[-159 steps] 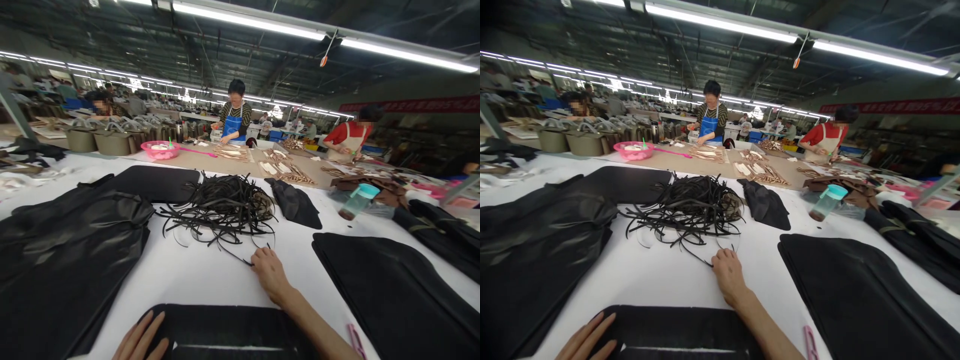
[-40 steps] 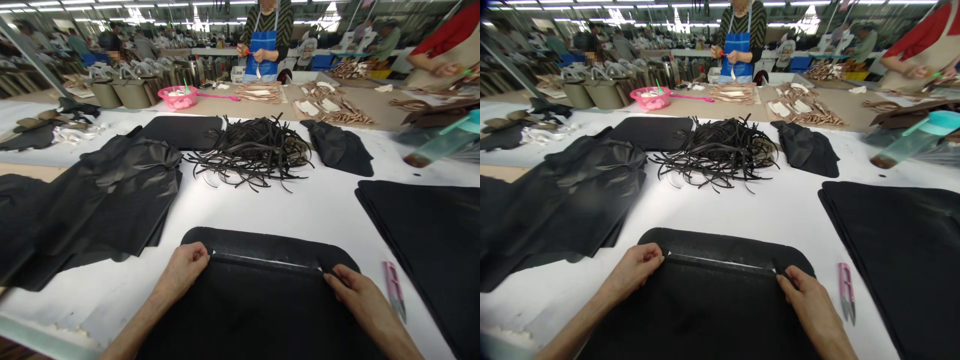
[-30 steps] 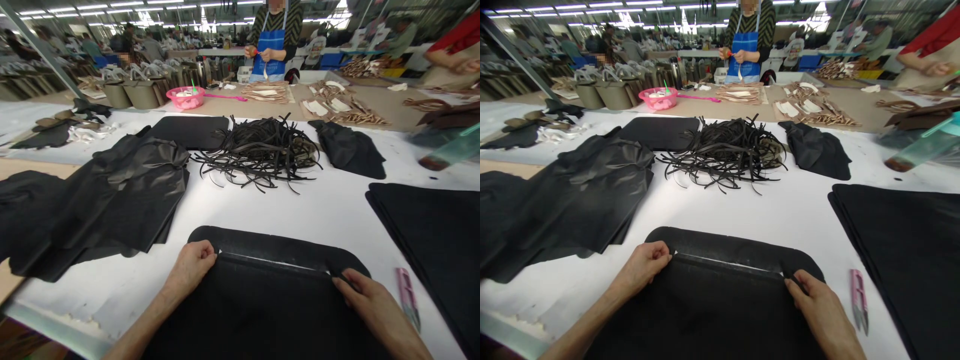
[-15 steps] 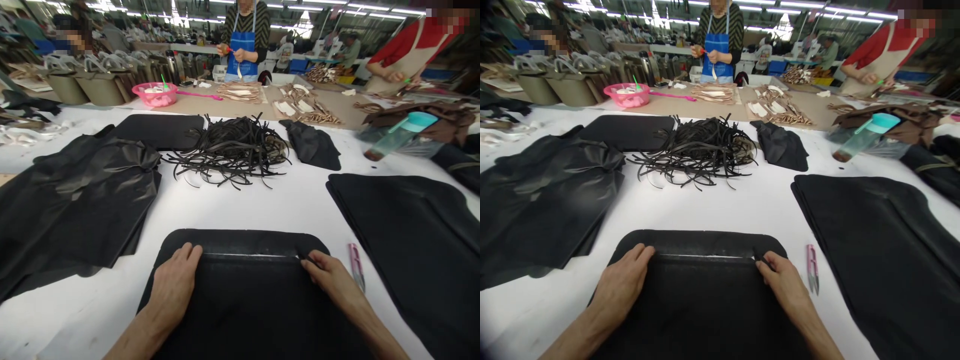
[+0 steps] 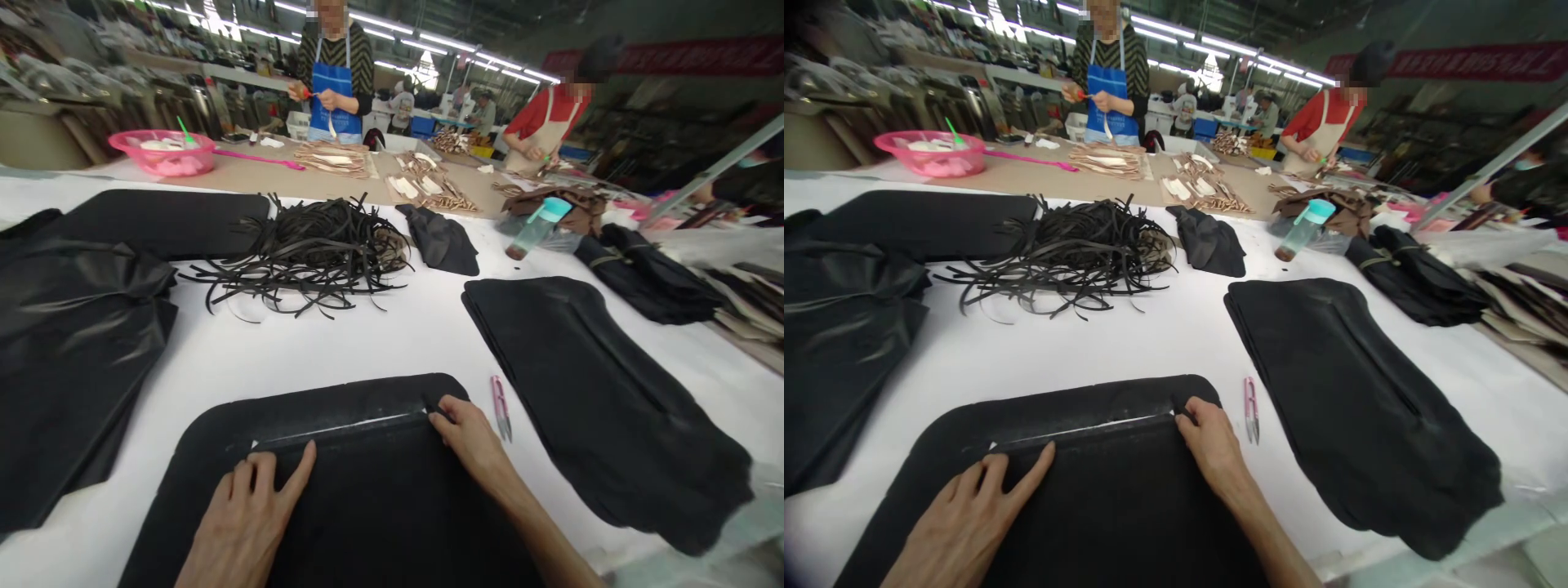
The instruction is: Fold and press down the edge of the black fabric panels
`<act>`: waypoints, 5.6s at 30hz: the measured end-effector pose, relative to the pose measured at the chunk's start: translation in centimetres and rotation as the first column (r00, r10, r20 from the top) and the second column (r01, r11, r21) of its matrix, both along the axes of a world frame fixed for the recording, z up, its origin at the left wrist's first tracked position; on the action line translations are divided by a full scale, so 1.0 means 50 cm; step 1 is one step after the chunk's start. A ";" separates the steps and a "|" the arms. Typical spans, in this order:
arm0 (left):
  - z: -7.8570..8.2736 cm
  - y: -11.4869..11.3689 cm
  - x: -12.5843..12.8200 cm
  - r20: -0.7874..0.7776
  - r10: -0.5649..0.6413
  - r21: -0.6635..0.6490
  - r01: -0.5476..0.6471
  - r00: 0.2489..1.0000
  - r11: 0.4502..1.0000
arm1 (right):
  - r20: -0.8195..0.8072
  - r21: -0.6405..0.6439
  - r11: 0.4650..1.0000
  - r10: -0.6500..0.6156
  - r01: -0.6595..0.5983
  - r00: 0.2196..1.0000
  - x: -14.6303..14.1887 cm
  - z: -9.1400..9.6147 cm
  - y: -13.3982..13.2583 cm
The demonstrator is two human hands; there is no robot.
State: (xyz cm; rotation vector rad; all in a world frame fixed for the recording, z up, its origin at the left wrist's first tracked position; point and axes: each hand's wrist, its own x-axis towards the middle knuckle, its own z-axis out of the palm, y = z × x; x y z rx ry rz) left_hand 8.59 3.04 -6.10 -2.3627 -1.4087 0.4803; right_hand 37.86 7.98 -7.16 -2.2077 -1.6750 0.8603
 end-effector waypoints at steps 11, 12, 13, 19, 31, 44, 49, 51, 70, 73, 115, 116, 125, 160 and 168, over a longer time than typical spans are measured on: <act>-0.030 0.004 0.012 0.142 -0.105 0.169 0.080 0.984 0.982 | 0.017 0.007 0.999 -0.042 0.042 0.999 -0.009 0.021 -0.004; -0.035 0.004 0.013 0.172 -0.136 0.174 0.106 0.976 0.979 | 0.018 0.008 0.999 -0.040 0.040 0.999 -0.009 0.022 -0.005; -0.040 0.005 0.014 0.205 -0.167 0.184 0.129 0.965 0.974 | 0.020 0.009 0.999 -0.040 0.040 0.999 -0.010 0.024 -0.005; -0.040 0.017 0.025 0.248 -0.266 0.177 0.227 0.931 0.958 | 0.040 0.009 0.999 -0.039 0.038 0.998 -0.017 0.030 -0.004; 0.008 0.027 0.131 -0.001 -0.054 -0.012 0.054 0.999 0.998 | 0.240 0.054 0.999 -0.020 0.007 0.971 -0.023 0.011 -0.013; -0.006 0.029 0.150 -0.093 -0.019 0.016 0.021 0.996 1.000 | 0.388 0.334 0.791 0.381 -0.513 0.839 -0.085 0.020 -0.073; -0.002 0.029 0.150 -0.075 -0.028 0.063 0.033 0.997 0.997 | 0.602 0.127 0.731 0.480 -0.670 0.638 -0.123 -0.014 -0.087; 0.001 0.029 0.150 -0.088 -0.033 0.072 0.039 0.996 0.997 | 0.624 0.102 0.731 0.482 -0.675 0.616 -0.116 -0.020 -0.090; -0.015 0.016 0.082 0.130 -0.103 0.041 0.099 0.986 0.994 | 0.780 0.070 0.819 0.312 -0.570 0.543 -0.014 -0.035 -0.104; -0.020 0.009 0.034 0.222 -0.099 0.025 0.096 0.970 0.995 | 0.776 0.093 0.815 0.301 -0.572 0.555 -0.008 -0.042 -0.104; 0.050 0.033 -0.013 0.540 0.841 -0.839 0.069 -0.031 0.540 | -0.256 -0.066 0.929 0.337 -0.364 0.906 -0.075 0.058 -0.079; 0.048 0.036 -0.029 0.555 0.831 -0.830 0.045 -0.034 0.556 | -0.348 -0.101 0.935 0.287 -0.340 0.893 -0.052 0.057 -0.073; 0.028 0.100 -0.089 0.618 0.759 -0.781 -0.054 -0.203 0.622 | -0.340 -0.036 0.965 0.231 -0.258 0.912 0.054 0.015 0.009; -0.005 0.133 -0.100 0.596 0.725 -0.574 -0.449 0.343 0.685 | -0.185 -0.073 0.997 0.025 -0.040 0.982 0.022 -0.016 0.045; 0.004 0.102 -0.059 0.542 0.443 -0.296 -0.331 0.715 0.896 | -0.272 -0.009 1.000 0.019 -0.022 0.962 0.015 -0.010 0.039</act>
